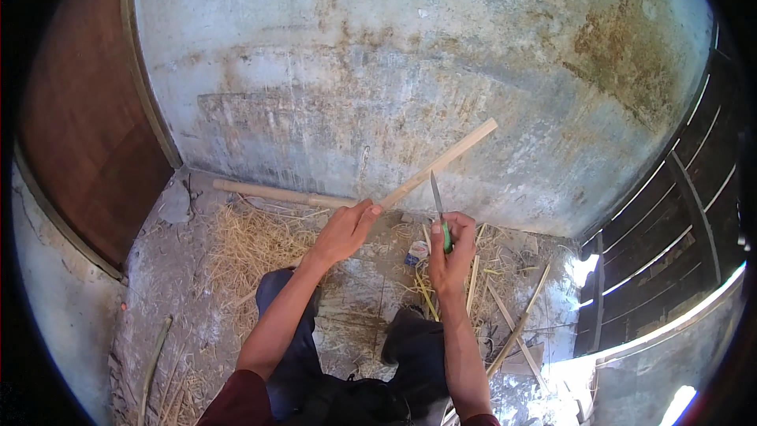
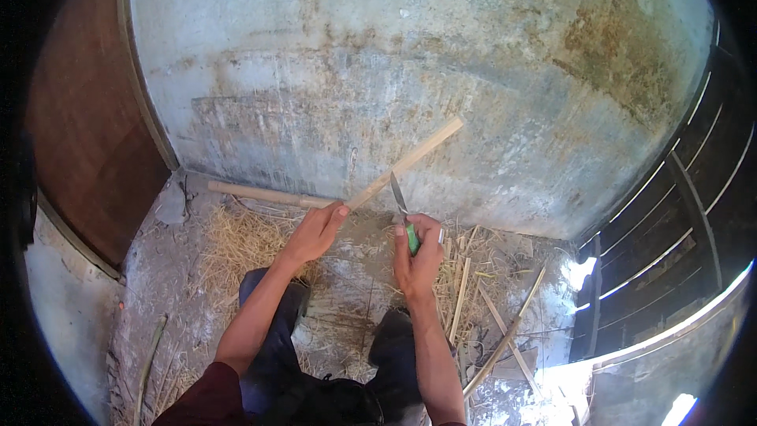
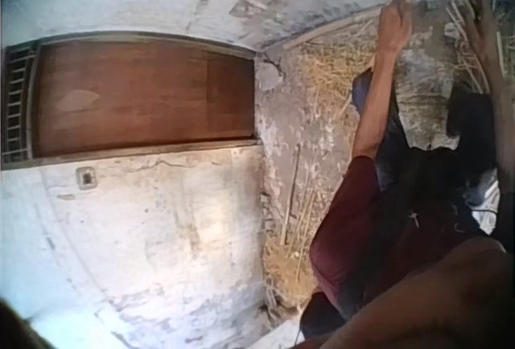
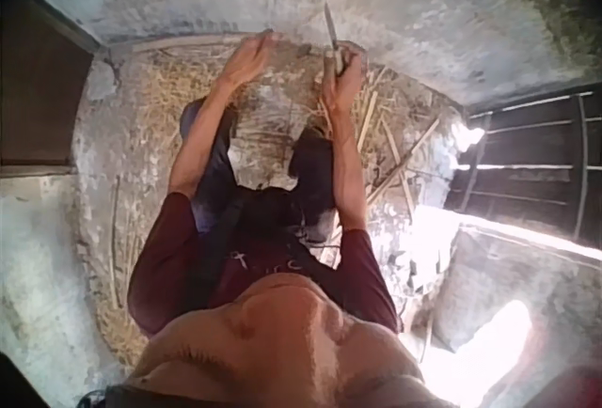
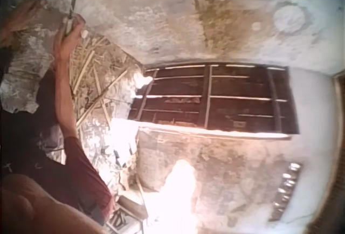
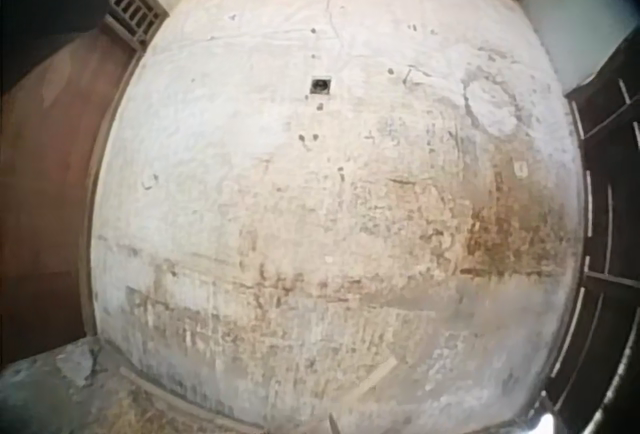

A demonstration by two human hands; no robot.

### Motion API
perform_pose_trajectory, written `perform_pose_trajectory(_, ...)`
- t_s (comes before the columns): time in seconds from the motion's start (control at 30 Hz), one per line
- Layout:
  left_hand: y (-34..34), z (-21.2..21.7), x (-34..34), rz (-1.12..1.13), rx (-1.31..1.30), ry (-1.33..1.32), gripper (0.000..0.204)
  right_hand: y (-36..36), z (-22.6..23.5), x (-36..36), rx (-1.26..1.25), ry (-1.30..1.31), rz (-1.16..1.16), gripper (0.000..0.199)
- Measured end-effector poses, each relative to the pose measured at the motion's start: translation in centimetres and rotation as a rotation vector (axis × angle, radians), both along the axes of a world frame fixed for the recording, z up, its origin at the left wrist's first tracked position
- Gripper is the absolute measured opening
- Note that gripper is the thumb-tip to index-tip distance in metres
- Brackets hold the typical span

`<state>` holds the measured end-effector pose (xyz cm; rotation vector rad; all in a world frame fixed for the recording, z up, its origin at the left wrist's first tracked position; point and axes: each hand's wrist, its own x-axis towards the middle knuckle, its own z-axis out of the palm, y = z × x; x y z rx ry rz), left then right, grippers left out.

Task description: The person thins bamboo strips by using a knife to shave layers off of them while sitting on the ground.

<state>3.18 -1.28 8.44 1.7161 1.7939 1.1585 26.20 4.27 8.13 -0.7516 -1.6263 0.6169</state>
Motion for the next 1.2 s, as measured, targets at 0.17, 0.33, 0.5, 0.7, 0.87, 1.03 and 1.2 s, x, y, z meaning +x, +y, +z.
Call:
perform_pose_trajectory(0.17,0.9,2.8,1.1,-0.045,0.003,-0.063,0.065,0.1,0.4,0.0,0.019,-0.069,-0.010,0.026)
perform_pose_trajectory(0.33,2.7,1.3,0.7,0.015,0.076,-0.031,0.053,0.0,1.9,-0.9,0.035,-0.249,-0.015,0.028)
perform_pose_trajectory(0.5,1.6,-1.3,0.3,0.086,0.170,-0.039,0.044,0.8,0.4,-1.7,0.060,-0.362,0.020,0.028)
perform_pose_trajectory(0.7,-0.4,-1.2,-0.8,0.093,0.095,-0.018,0.046,0.0,0.2,-3.8,0.002,-0.363,0.076,0.019)
perform_pose_trajectory(0.87,-1.1,-1.6,-2.0,0.103,0.094,-0.012,0.046,-0.1,0.3,-5.6,0.092,-0.332,0.103,0.017)
perform_pose_trajectory(1.03,-1.3,-1.8,-2.3,0.112,0.129,-0.049,0.047,-0.2,-0.4,-6.4,0.121,-0.325,0.100,0.015)
perform_pose_trajectory(1.2,-1.8,-1.4,-2.8,0.115,0.056,-0.021,0.047,-0.4,-0.3,-6.9,0.199,-0.337,0.034,0.011)
